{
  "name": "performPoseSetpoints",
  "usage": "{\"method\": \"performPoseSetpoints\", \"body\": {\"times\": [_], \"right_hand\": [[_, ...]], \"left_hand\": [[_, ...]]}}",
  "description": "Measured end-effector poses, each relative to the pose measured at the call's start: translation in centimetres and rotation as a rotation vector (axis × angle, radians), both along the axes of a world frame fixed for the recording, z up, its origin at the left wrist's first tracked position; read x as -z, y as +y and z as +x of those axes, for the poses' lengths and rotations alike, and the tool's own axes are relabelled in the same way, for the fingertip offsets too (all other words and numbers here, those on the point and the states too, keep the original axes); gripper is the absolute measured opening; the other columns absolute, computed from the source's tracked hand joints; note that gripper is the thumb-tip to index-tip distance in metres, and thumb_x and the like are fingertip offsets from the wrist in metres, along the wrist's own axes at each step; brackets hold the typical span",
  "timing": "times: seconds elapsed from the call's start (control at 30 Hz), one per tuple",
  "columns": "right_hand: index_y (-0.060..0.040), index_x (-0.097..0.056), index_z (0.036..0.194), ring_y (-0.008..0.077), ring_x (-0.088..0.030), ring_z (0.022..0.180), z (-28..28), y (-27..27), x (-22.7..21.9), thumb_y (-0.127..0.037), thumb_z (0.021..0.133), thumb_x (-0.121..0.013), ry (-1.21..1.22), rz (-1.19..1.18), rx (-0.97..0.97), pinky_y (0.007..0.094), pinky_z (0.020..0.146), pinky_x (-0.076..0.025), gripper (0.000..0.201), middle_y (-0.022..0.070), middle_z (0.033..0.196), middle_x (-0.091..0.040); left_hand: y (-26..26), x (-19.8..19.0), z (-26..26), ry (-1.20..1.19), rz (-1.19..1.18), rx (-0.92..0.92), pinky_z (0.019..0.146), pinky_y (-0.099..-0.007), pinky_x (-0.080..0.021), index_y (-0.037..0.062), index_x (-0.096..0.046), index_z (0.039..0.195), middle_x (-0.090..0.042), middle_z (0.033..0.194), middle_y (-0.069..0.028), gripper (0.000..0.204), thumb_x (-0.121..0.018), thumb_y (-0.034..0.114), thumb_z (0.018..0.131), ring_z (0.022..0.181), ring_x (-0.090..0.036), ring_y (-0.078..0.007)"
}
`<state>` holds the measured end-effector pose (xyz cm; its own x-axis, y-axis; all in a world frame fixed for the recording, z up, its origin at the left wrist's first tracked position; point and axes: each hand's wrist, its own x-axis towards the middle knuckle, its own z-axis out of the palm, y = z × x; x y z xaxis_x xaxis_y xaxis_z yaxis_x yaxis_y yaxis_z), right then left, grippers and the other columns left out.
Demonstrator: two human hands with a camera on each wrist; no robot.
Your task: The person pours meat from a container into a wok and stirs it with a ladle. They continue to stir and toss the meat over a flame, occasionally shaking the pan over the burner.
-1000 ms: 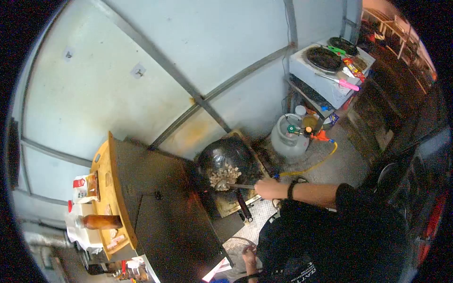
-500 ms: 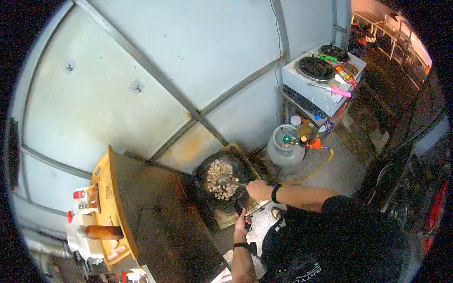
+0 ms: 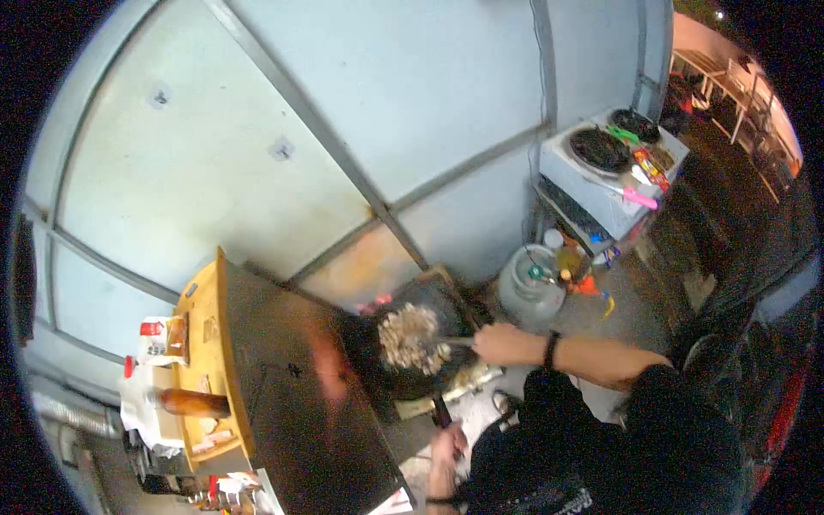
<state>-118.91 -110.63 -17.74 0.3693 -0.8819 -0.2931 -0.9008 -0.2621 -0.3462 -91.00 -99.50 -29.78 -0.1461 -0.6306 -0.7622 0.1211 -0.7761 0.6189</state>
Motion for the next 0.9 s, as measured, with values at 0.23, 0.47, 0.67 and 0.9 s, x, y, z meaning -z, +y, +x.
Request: {"method": "performPoseSetpoints", "body": {"times": [0.23, 0.47, 0.67, 0.9], "right_hand": [[0.0061, -0.068, 0.086, 0.0425, -0.067, 0.076, 0.5, -1.2, -4.6, -0.029, 0.092, -0.056, -0.019, 0.153, -0.020, 0.0496, 0.070, -0.055, 0.038, 0.0252, 0.081, -0.068], [0.0049, -0.067, 0.083, 0.0419, -0.068, 0.074, -0.5, -1.7, 1.1, -0.029, 0.093, -0.056, -0.086, -0.106, 0.066, 0.0501, 0.067, -0.055, 0.037, 0.0240, 0.078, -0.067], [0.0062, -0.066, 0.082, 0.0424, -0.067, 0.076, -0.9, -2.2, -2.1, -0.030, 0.095, -0.053, -0.032, 0.035, 0.017, 0.0504, 0.069, -0.055, 0.041, 0.0250, 0.079, -0.067], [0.0050, -0.067, 0.082, 0.0421, -0.066, 0.075, -0.2, -4.5, 3.5, -0.032, 0.096, -0.051, -0.018, -0.034, 0.049, 0.0505, 0.069, -0.054, 0.043, 0.0239, 0.077, -0.067]], "left_hand": [[-10.1, 2.5, 1.2, 0.308, 0.122, -0.024, 0.040, -0.0260, -0.031, 0.0149, -0.044, 0.058, -0.043, 0.050, 0.0020, 0.036, -0.060, 0.011, 0.090, 0.040, -0.039, -0.0108], [-1.2, -2.4, 0.5, 0.036, -0.100, 0.013, 0.039, -0.0285, -0.033, 0.0123, -0.046, 0.060, -0.045, 0.049, -0.0014, 0.032, -0.064, 0.011, 0.087, 0.039, -0.042, -0.0134], [-7.4, 4.6, 1.9, 0.220, -0.066, 0.019, 0.039, -0.0274, -0.032, 0.0121, -0.046, 0.061, -0.045, 0.050, -0.0004, 0.032, -0.061, 0.013, 0.089, 0.042, -0.043, -0.0118], [-7.3, 0.7, 0.5, 0.036, -0.110, 0.036, 0.039, -0.0298, -0.035, 0.0122, -0.049, 0.059, -0.047, 0.047, -0.0006, 0.032, -0.062, 0.014, 0.088, 0.039, -0.045, -0.0135]]}}
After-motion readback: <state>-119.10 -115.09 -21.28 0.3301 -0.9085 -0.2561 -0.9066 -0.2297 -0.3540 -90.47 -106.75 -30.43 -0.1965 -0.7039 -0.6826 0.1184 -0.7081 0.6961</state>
